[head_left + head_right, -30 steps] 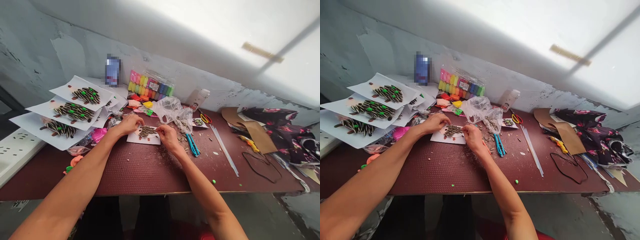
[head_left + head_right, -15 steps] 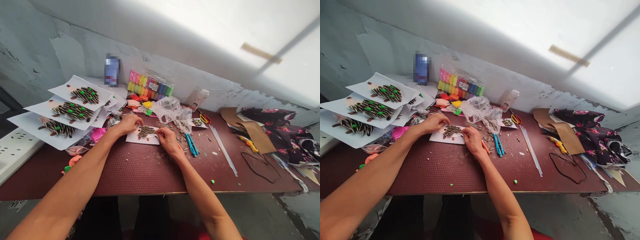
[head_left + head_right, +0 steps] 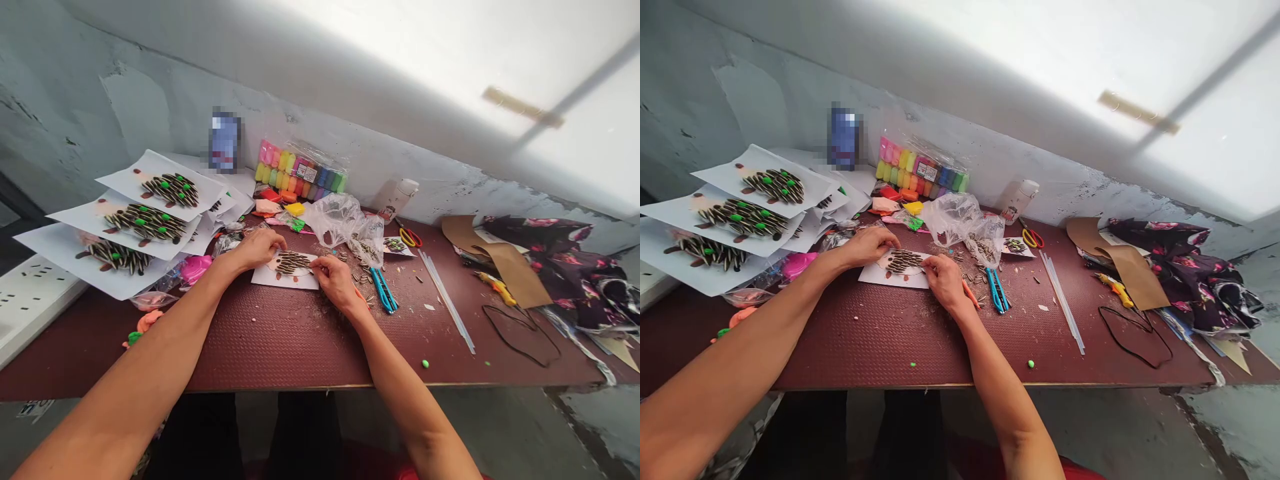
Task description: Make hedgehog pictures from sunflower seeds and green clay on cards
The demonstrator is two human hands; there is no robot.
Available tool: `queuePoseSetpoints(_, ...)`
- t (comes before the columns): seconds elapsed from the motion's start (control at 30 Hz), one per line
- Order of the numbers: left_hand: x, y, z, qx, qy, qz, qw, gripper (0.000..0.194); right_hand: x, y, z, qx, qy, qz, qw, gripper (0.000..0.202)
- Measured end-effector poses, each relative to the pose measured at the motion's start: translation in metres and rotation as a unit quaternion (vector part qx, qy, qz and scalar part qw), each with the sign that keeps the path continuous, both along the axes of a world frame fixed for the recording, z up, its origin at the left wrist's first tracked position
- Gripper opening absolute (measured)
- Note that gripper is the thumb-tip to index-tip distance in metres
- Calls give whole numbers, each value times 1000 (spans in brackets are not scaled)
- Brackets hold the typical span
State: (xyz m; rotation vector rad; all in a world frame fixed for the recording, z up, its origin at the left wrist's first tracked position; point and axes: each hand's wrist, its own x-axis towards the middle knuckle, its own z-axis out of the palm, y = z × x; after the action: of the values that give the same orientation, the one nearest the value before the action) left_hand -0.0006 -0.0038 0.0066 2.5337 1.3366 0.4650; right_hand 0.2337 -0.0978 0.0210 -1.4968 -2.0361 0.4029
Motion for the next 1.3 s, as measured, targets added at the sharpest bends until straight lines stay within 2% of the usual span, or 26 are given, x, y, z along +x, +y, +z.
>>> queuePoseSetpoints(0.53,0,1,-2,6,-1,3,1000,39,-4,1,2,-9,-67,6,998,19)
queuePoseSetpoints(0.77,0,1,-3,8,-3,2,1000,39,5,-2,7,6,-38,-62,997,15)
queuePoseSetpoints(1.1,-1,3,-5,-1,-3,3,1000,38,1,-5,9,-36,-91,-48,994,10)
queuePoseSetpoints(1.2,-1,3,-4,-1,-6,4,1000,38,7,-2,8,-17,-112,-64,992,13)
queuePoseSetpoints(1.3,-1,2,-4,-3,-9,1,1000,38,17,1,6,9,-148,-108,983,17)
